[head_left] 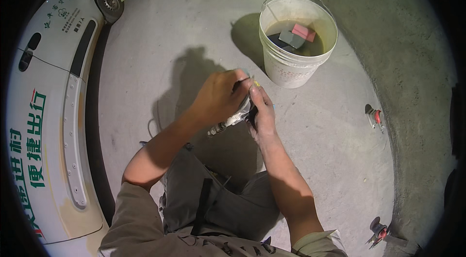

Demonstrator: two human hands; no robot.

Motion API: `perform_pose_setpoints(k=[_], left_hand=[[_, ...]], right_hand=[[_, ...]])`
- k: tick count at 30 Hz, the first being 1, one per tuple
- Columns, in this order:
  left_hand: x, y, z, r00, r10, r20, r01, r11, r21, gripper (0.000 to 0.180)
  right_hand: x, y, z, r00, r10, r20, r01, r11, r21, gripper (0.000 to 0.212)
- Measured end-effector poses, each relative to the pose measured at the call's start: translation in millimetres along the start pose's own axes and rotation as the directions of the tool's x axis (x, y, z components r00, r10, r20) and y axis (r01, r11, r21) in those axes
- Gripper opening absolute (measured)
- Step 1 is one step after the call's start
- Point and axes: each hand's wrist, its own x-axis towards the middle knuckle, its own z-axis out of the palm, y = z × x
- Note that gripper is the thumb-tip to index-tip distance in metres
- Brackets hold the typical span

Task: The person attaches a sanding disc to a pneumatic sander and sands the side panel of a white van. They change sanding discs mid-task and continue sanding the same area.

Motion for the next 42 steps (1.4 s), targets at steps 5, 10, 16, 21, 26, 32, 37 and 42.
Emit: perform_pose_setpoints(k=[5,10,16,21,26,32,37,42], left_hand=[[-2,-1,7,0.999,0.031,-0.02,-0.032,0.996,-0.079,0.021],[-13,0,1,0.993,0.115,-0.009,-0.108,0.956,0.272,0.018],[-25,4,1,0.985,-0.084,0.148,0.095,0.993,-0.072,0.05],[-23,-6,-3,0.944,-0.024,0.329,0.011,0.999,0.042,0.077],[-15,-9,-6,0.932,0.119,0.342,-0.11,0.993,-0.046,0.076],[-18,2,-10,0.939,0.144,0.312,-0.191,0.974,0.125,0.078],[-18,3,-12,0.959,0.092,0.269,-0.083,0.996,-0.043,0.073],[-21,0,-17,0.955,0.206,0.216,-0.184,0.976,-0.117,0.059]], right_hand=[[-3,-5,3,1.0,0.002,-0.014,0.0,0.992,0.13,0.042],[-5,-11,9,0.999,0.005,-0.054,0.005,0.984,0.18,0.06],[-7,-6,11,0.999,-0.036,-0.037,0.038,0.998,0.051,0.06],[-9,-4,4,0.999,-0.03,-0.015,0.031,0.996,0.084,0.048],[-11,-4,2,0.995,-0.1,0.017,0.098,0.992,0.082,0.048],[-11,-5,2,0.989,-0.146,-0.004,0.146,0.986,0.077,0.044],[-10,-3,1,0.99,-0.141,0.027,0.14,0.989,0.037,0.05],[-11,2,4,0.99,-0.137,0.044,0.137,0.99,-0.007,0.056]])
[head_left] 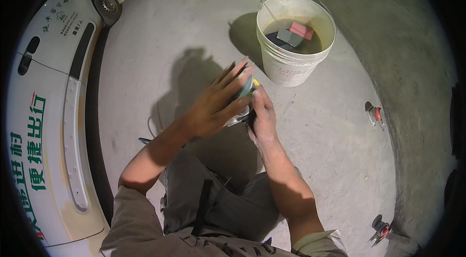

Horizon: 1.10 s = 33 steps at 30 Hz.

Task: The person attaches a sanding disc to a pneumatic sander and sands the side panel of a white van. They change sanding discs mid-task and continue sanding the same area.

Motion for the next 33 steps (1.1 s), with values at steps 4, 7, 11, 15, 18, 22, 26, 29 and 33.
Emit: perform_pose_setpoints(k=[4,7,11,15,18,22,26,29,33], left_hand=[[-1,-1,-4,1.0,-0.029,0.013,0.029,0.999,-0.04,0.056],[0,0,-4,1.0,0.008,0.005,-0.008,0.999,-0.038,0.055],[3,6,2,1.0,-0.023,0.003,0.023,0.998,0.05,0.054],[4,0,5,0.995,-0.091,-0.032,0.091,0.996,-0.013,0.057],[1,-21,6,0.937,-0.35,-0.007,0.341,0.918,-0.202,0.058],[-10,-56,0,0.965,-0.263,0.021,0.264,0.96,-0.097,0.056],[-12,-64,-18,0.95,0.312,0.033,-0.312,0.929,0.198,0.059],[-12,-43,-33,0.986,0.085,0.143,-0.125,0.946,0.298,0.057],[-8,-12,-39,0.988,0.021,0.151,-0.022,1.0,0.005,0.052]], right_hand=[[0,2,2,0.998,0.055,0.035,-0.056,0.998,0.039,0.054],[0,4,2,0.997,0.075,0.012,-0.076,0.997,0.022,0.054],[-3,5,1,0.999,0.038,0.026,-0.038,0.999,0.02,0.051],[-9,4,4,0.998,0.062,0.005,-0.062,0.998,0.021,0.057],[-11,0,9,0.995,0.101,0.023,-0.102,0.992,0.071,0.054],[-9,-7,13,0.99,0.13,0.063,-0.14,0.973,0.185,0.081],[-3,-14,13,0.987,0.124,0.105,-0.142,0.972,0.188,0.068],[-2,-15,11,0.985,0.044,0.168,-0.069,0.988,0.142,0.075],[-2,-12,12,0.999,0.015,0.046,-0.018,0.997,0.076,0.074]])
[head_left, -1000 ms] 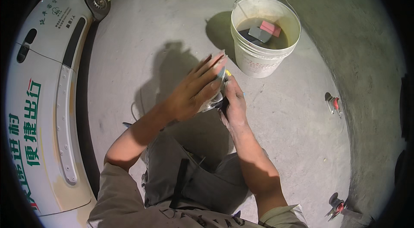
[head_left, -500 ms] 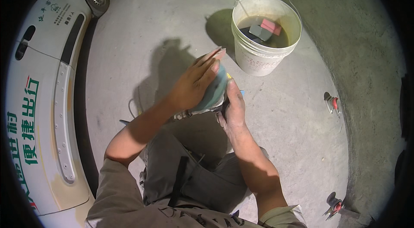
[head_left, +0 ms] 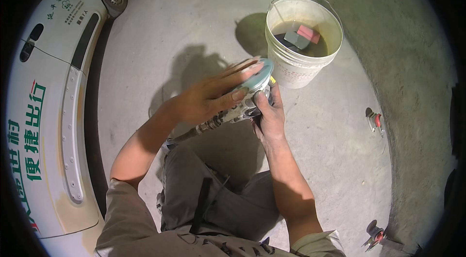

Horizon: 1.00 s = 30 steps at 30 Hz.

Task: The person attaches a sanding disc to a pneumatic sander and sands the side panel of a white van. They change sanding discs mid-task and continue sanding the same area.

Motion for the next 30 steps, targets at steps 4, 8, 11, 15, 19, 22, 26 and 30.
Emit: perform_pose_setpoints(k=[4,8,11,15,19,22,26,30], left_hand=[[8,11,9,0.996,0.056,-0.072,-0.079,0.926,-0.37,0.05],[6,23,14,0.992,-0.118,-0.039,0.089,0.895,-0.438,0.048],[6,35,14,0.966,-0.255,-0.036,0.195,0.815,-0.545,0.049],[12,44,16,0.892,-0.446,-0.077,0.308,0.723,-0.619,0.044],[17,47,19,0.845,-0.511,-0.16,0.286,0.682,-0.673,0.04],[18,52,19,0.82,-0.54,-0.189,0.244,0.629,-0.738,0.039],[17,59,21,0.794,-0.576,-0.194,0.278,0.628,-0.727,0.036],[17,63,30,0.782,-0.583,-0.222,0.328,0.687,-0.648,0.03]], right_hand=[[-3,1,0,0.991,-0.094,-0.099,0.087,0.993,-0.076,0.06],[-6,-4,1,0.985,-0.116,-0.128,0.098,0.985,-0.141,0.056],[-10,-7,4,0.982,-0.164,-0.093,0.139,0.963,-0.229,0.053],[-15,-11,12,0.965,-0.259,-0.038,0.229,0.905,-0.359,0.05],[-19,-17,18,0.947,-0.322,-0.009,0.276,0.826,-0.491,0.053],[-20,-21,18,0.929,-0.37,0.002,0.312,0.782,-0.54,0.053],[-21,-18,13,0.92,-0.39,-0.037,0.313,0.789,-0.53,0.051],[-20,-13,3,0.932,-0.347,-0.108,0.266,0.853,-0.45,0.05]])
